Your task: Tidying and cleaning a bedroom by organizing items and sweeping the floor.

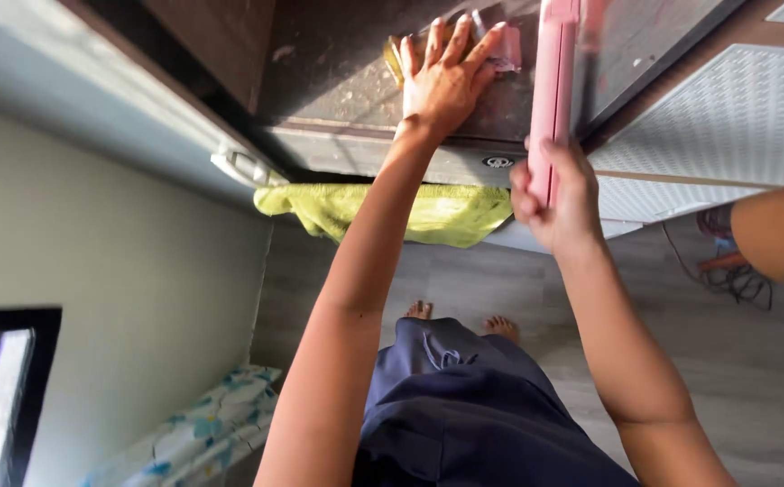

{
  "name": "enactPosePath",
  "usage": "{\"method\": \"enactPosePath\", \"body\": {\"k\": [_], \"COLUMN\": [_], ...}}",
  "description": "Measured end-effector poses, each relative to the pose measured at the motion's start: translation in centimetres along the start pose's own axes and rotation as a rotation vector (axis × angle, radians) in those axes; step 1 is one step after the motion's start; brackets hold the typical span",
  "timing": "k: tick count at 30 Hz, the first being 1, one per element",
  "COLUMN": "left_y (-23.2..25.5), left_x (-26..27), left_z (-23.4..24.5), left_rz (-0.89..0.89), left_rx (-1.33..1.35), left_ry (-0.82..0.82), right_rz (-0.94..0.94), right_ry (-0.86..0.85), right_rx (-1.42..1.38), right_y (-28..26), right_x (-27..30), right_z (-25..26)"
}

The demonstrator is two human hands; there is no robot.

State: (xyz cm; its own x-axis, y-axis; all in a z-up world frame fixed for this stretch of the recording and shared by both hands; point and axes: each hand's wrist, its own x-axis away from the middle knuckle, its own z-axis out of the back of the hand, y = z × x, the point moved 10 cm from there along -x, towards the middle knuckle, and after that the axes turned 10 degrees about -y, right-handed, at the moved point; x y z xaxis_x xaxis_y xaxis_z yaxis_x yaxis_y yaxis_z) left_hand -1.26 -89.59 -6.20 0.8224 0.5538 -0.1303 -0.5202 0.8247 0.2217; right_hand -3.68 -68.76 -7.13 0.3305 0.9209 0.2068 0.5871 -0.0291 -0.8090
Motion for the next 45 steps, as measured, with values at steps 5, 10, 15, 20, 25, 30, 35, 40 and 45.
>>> {"method": "enactPosePath", "body": {"k": [5,10,15,20,25,30,35,40,45], "left_y": [-2.7,-5.6,-6.8,-4.6,-6.4,-2.0,9.4,23.7,48.1], "left_x": [-4.7,-10.0,-15.0,-16.0,-10.7,1.9,20.8,23.8,11.8], "left_z": [-0.5,-1.2,-1.2,2.5,4.9,8.0,-1.9,-21.8,-30.7], "left_rz": [0.114,0.281,0.236,0.046,-0.051,-0.08,0.252,0.634,-0.225], "left_rx": [0.027,0.041,0.043,0.206,0.393,0.592,0.091,1.014,0.549], "left_ry": [-0.066,-0.049,-0.021,0.195,0.379,0.599,0.609,0.048,-0.279], "right_rz": [0.055,0.432,0.466,0.477,0.769,0.811,0.478,-0.803,-0.741], "right_ry": [0.115,0.04,0.141,0.306,0.584,0.22,-0.016,-0.035,0.052], "right_rx": [-0.063,-0.546,-0.526,-0.032,0.958,1.105,1.069,1.231,1.142], "right_y": [-2.0,-5.3,-0.8,0.6,-4.9,-7.2,1.3,11.7,8.4], "right_x": [-9.6,-11.3,-3.7,-1.7,0.7,9.6,24.0,41.8,44.4], "right_z": [3.1,0.4,0.2,2.8,3.0,8.7,30.0,50.1,55.8]}}
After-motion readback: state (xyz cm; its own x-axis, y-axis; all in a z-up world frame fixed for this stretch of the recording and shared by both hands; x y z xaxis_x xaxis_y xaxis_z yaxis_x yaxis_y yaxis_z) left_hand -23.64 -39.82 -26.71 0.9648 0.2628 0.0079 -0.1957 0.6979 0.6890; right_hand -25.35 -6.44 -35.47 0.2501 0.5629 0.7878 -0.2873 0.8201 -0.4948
